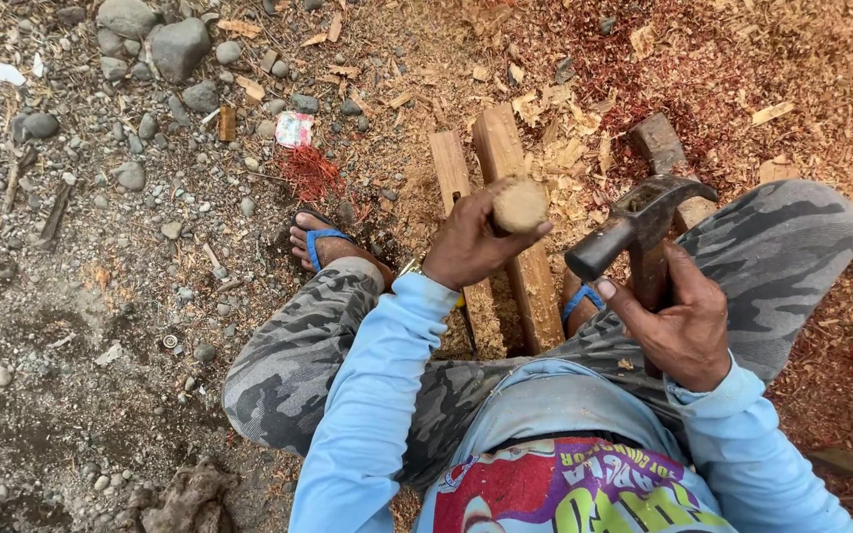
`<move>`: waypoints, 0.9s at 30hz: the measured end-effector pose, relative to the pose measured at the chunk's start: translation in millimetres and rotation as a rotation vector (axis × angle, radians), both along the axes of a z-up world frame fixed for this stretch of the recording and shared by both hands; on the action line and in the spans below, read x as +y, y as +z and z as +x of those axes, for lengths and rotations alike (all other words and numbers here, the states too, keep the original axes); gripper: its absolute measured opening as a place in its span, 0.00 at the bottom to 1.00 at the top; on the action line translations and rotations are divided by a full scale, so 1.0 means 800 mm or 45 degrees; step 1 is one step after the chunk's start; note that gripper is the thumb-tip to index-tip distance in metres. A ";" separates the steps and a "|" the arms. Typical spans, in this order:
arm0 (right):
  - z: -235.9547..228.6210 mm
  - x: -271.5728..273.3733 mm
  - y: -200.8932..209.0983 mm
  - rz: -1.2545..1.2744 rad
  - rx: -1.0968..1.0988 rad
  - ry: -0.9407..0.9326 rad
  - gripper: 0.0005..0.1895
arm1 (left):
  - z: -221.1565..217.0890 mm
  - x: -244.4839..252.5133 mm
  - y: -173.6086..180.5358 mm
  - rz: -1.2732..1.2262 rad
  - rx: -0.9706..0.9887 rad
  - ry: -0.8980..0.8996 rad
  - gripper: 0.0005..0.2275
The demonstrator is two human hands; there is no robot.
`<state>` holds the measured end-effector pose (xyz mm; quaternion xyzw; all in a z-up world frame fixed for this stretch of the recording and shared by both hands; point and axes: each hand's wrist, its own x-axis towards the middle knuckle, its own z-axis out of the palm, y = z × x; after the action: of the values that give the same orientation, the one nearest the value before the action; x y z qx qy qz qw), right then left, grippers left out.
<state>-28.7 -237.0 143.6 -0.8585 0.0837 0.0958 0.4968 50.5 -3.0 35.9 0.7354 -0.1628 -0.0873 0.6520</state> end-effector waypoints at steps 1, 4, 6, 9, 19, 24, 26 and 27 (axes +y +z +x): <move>0.000 0.001 0.000 -0.002 0.004 0.001 0.21 | -0.001 -0.002 0.006 -0.002 0.004 0.001 0.18; 0.001 0.003 0.000 -0.016 0.010 0.001 0.21 | -0.003 -0.005 0.017 0.030 0.217 -0.078 0.18; 0.002 0.004 0.001 -0.006 0.027 -0.002 0.20 | -0.003 -0.005 0.014 0.096 0.045 -0.021 0.19; 0.003 0.006 0.002 -0.021 0.024 0.019 0.21 | -0.002 -0.001 0.015 0.108 0.103 -0.100 0.15; -0.002 0.001 -0.011 0.083 -0.123 0.127 0.21 | -0.008 0.003 -0.002 0.042 0.112 -0.111 0.12; -0.001 0.002 -0.011 0.079 -0.123 0.144 0.22 | -0.006 0.004 0.004 0.121 0.129 -0.100 0.13; -0.001 0.002 -0.013 0.055 -0.126 0.151 0.22 | -0.009 0.005 -0.004 0.078 0.130 -0.118 0.12; -0.002 0.002 -0.014 0.032 -0.129 0.159 0.22 | -0.010 0.005 -0.008 0.036 0.132 -0.135 0.11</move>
<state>-30.0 -235.1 132.1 -0.8595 0.0036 0.0839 0.5042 42.7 0.7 29.7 0.7295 -0.1662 -0.1619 0.6434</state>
